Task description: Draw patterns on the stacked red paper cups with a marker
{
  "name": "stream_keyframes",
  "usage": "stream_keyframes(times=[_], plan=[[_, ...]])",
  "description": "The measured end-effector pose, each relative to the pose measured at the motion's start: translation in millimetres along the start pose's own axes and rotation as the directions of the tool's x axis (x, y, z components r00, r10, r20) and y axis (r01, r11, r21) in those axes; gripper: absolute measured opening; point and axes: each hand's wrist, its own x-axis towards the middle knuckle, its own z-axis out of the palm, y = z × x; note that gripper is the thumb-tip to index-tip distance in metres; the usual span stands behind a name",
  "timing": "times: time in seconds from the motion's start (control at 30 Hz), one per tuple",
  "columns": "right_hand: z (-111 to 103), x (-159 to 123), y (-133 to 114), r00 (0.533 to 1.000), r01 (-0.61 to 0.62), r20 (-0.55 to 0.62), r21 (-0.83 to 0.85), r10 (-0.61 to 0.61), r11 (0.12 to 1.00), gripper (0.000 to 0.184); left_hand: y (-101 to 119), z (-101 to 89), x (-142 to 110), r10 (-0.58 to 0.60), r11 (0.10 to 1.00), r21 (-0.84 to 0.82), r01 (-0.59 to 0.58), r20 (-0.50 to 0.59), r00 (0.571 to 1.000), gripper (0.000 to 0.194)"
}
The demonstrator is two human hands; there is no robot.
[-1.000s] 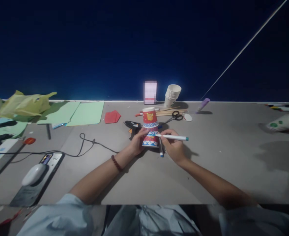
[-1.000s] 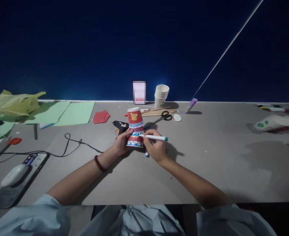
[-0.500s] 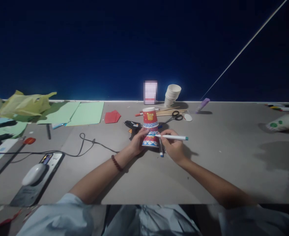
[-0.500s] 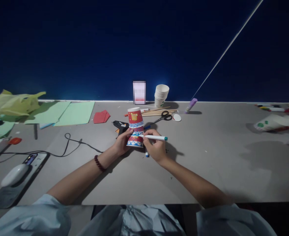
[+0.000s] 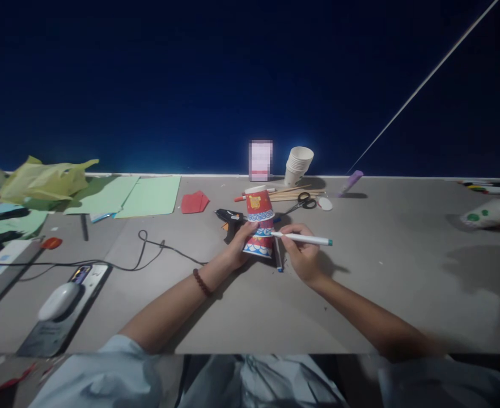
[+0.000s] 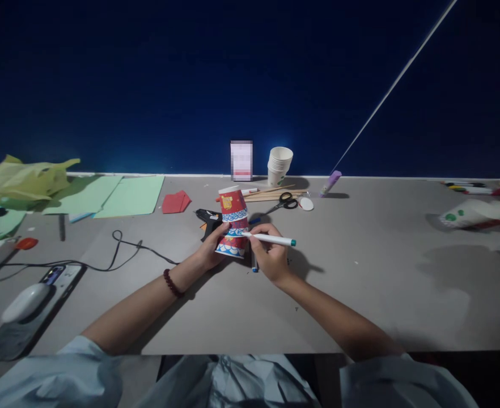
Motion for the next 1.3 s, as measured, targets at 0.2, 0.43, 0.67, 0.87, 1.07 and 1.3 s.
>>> stream_keyframes(times=[0.2, 0.43, 0.67, 0.87, 1.07, 1.3], plan=[[-0.2, 0.5, 1.2, 1.000, 0.017, -0.014, 0.009, -0.017, 1.000, 0.011, 0.8, 0.2, 1.0, -0.023, 0.999, -0.033, 0.023, -0.013, 1.000, 0.025], [-0.3, 3.3, -1.3, 1.000, 0.020, -0.017, -0.004, -0.021, 1.000, 0.007, 2.4, -0.1, 0.3, -0.082, 0.995, -0.064, 0.077, -0.076, 0.994, 0.026], [-0.7, 2.1, 3.6, 1.000, 0.026, -0.002, -0.008, -0.026, 1.000, 0.008, 5.4, 4.8, -1.5, -0.097, 0.991, -0.091, 0.094, -0.025, 0.995, 0.026], [-0.1, 2.8, 2.9, 0.999, 0.041, 0.001, -0.004, -0.041, 0.999, 0.007, 4.1, 1.8, 0.1, -0.090, 0.993, -0.087, 0.084, -0.069, 0.994, 0.023], [0.2, 1.6, 4.8, 0.999, 0.031, 0.011, 0.014, -0.031, 0.999, 0.003, 3.6, 2.9, -0.5, -0.092, 0.994, -0.072, 0.085, -0.090, 0.992, 0.026], [0.5, -1.0, 10.1, 1.000, 0.014, 0.024, 0.028, -0.014, 1.000, 0.003, 4.5, 5.0, -2.0, -0.087, 0.994, -0.077, 0.082, -0.065, 0.994, 0.027]])
